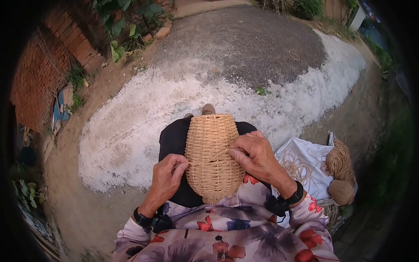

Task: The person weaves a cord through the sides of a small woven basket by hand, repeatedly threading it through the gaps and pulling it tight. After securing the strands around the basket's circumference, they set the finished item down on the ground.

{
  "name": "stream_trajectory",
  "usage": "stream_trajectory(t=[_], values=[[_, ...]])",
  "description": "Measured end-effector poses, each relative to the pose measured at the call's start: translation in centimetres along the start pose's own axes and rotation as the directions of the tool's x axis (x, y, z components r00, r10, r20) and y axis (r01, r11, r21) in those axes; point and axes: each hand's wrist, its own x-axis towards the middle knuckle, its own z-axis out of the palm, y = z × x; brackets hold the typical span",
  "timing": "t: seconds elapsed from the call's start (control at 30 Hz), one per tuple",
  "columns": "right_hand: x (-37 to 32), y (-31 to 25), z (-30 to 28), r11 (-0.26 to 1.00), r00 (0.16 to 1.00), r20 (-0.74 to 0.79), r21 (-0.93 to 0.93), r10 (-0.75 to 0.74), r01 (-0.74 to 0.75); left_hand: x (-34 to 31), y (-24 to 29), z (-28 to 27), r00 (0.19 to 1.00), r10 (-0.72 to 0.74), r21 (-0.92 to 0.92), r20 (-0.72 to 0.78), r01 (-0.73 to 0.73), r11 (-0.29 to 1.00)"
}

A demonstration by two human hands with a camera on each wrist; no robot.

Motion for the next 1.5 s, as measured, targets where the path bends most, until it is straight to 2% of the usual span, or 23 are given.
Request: stream_trajectory(t=[0.13, 0.2, 0.23, 0.3, 0.37, 0.43, 0.57, 0.73, 0.77, 0.87, 0.93, 0.97, 1.0, 1.03, 1.07, 1.1, 1.13, 1.2, 1.27, 1.37, 1.43, 1.47, 1.5], values=[[0.1, -0.3, -0.1, 0.993, 0.995, 0.067, 0.083, 0.073, -0.079, 0.5, 0.8, -1.1, 0.999, 0.044, 0.061, 0.012, -0.044, 0.997], [0.2, -0.6, -0.1, 0.987, 0.992, 0.089, 0.128, 0.084, -0.095, 0.7, 0.8, -1.6, 0.993, -0.079, -0.037, 0.087, 0.083, 0.996], [0.2, -0.6, 0.0, 0.99, 0.994, 0.105, 0.133, 0.041, -0.054, 1.0, 0.8, -1.6, 0.993, -0.083, -0.037, 0.087, 0.086, 0.996], [0.3, -0.5, 0.2, 0.99, 0.993, 0.118, 0.139, -0.004, -0.013, 1.7, 0.8, -1.5, 0.983, 0.183, 0.192, -0.002, -0.179, 0.965], [0.2, -0.5, 0.6, 0.961, 0.989, 0.126, 0.252, 0.081, -0.111, 1.7, 1.2, -1.5, 0.973, 0.228, 0.231, 0.031, -0.229, 0.946], [0.3, -0.6, 0.4, 0.964, 0.986, 0.143, 0.237, 0.091, -0.124, 2.1, 1.2, -1.1, 0.939, 0.34, 0.243, 0.053, -0.343, 0.908], [0.7, -0.4, 0.3, 0.965, 0.982, 0.169, 0.231, 0.082, -0.12, 3.3, 1.3, -1.0, 0.925, 0.362, 0.201, 0.117, -0.379, 0.903], [1.1, -0.4, 0.4, 0.955, 0.978, 0.191, 0.266, 0.082, -0.132, 5.2, 3.1, -1.4, 0.869, 0.342, 0.312, 0.356, -0.456, 0.834], [1.1, -0.4, 0.5, 0.952, 0.98, 0.185, 0.276, 0.08, -0.13, 5.4, 3.1, -1.3, 0.869, 0.343, 0.312, 0.357, -0.457, 0.833], [1.2, -0.8, 0.2, 0.947, 0.977, 0.186, 0.283, 0.101, -0.152, 5.9, 2.8, -1.3, 0.869, 0.321, 0.295, 0.378, -0.441, 0.847], [0.7, 0.1, -0.3, 0.966, 0.975, 0.204, 0.22, 0.09, -0.135, 6.1, 2.2, -1.9, 0.895, 0.139, 0.088, 0.425, -0.194, 0.977], [0.6, 0.4, -0.4, 0.981, 0.972, 0.221, 0.154, 0.083, -0.119, 6.0, 2.0, -1.9, 0.895, 0.138, 0.089, 0.425, -0.193, 0.977], [0.6, 0.3, -0.3, 0.981, 0.972, 0.222, 0.155, 0.082, -0.118, 5.9, 1.8, -1.9, 0.899, 0.065, 0.045, 0.434, -0.093, 0.995], [0.6, 0.2, -0.1, 0.998, 0.995, 0.093, 0.067, -0.021, 0.014, 5.8, 1.6, -1.9, 0.896, -0.007, 0.001, 0.444, 0.007, 1.0], [0.7, 0.1, 0.1, 0.99, 0.99, -0.027, -0.039, -0.137, 0.135, 5.7, 1.3, -2.0, 0.897, -0.006, 0.0, 0.442, 0.007, 1.0], [0.9, -0.3, 0.1, 0.99, 0.99, -0.026, -0.041, -0.138, 0.137, 5.5, 1.0, -2.4, 0.905, -0.034, -0.101, 0.425, 0.084, 0.991], [1.1, -0.8, 0.0, 0.981, 0.982, 0.004, -0.042, -0.191, 0.191, 5.2, 0.6, -2.6, 0.909, -0.063, -0.201, 0.413, 0.158, 0.967], [1.3, -1.3, 0.4, 0.969, 0.97, 0.034, -0.039, -0.242, 0.243, 4.6, -0.4, -2.9, 0.933, -0.082, -0.207, 0.35, 0.162, 0.965], [1.7, -1.7, 1.3, 0.955, 0.948, 0.166, -0.075, -0.272, 0.287, 3.8, -0.7, -2.8, 0.953, -0.1, -0.218, 0.286, 0.166, 0.962], [2.8, -2.8, 1.3, 0.927, 0.924, 0.245, -0.163, -0.293, 0.337, 2.1, -0.5, -1.8, 0.986, -0.043, -0.169, 0.163, 0.071, 0.983], [3.7, -3.6, 1.0, 0.911, 0.909, 0.302, -0.206, -0.289, 0.358, 0.9, -0.5, -0.6, 0.997, 0.052, -0.06, -0.056, -0.055, 0.997], [4.2, -4.3, 0.8, 0.87, 0.882, 0.376, -0.283, -0.285, 0.403, 0.6, -0.4, -0.4, 0.997, 0.053, -0.066, -0.059, -0.057, 0.996], [4.5, -5.0, 0.7, 0.821, 0.851, 0.448, -0.352, -0.273, 0.449, 0.3, -0.2, -0.2, 0.99, 0.119, 0.049, -0.082, -0.115, 0.992]])
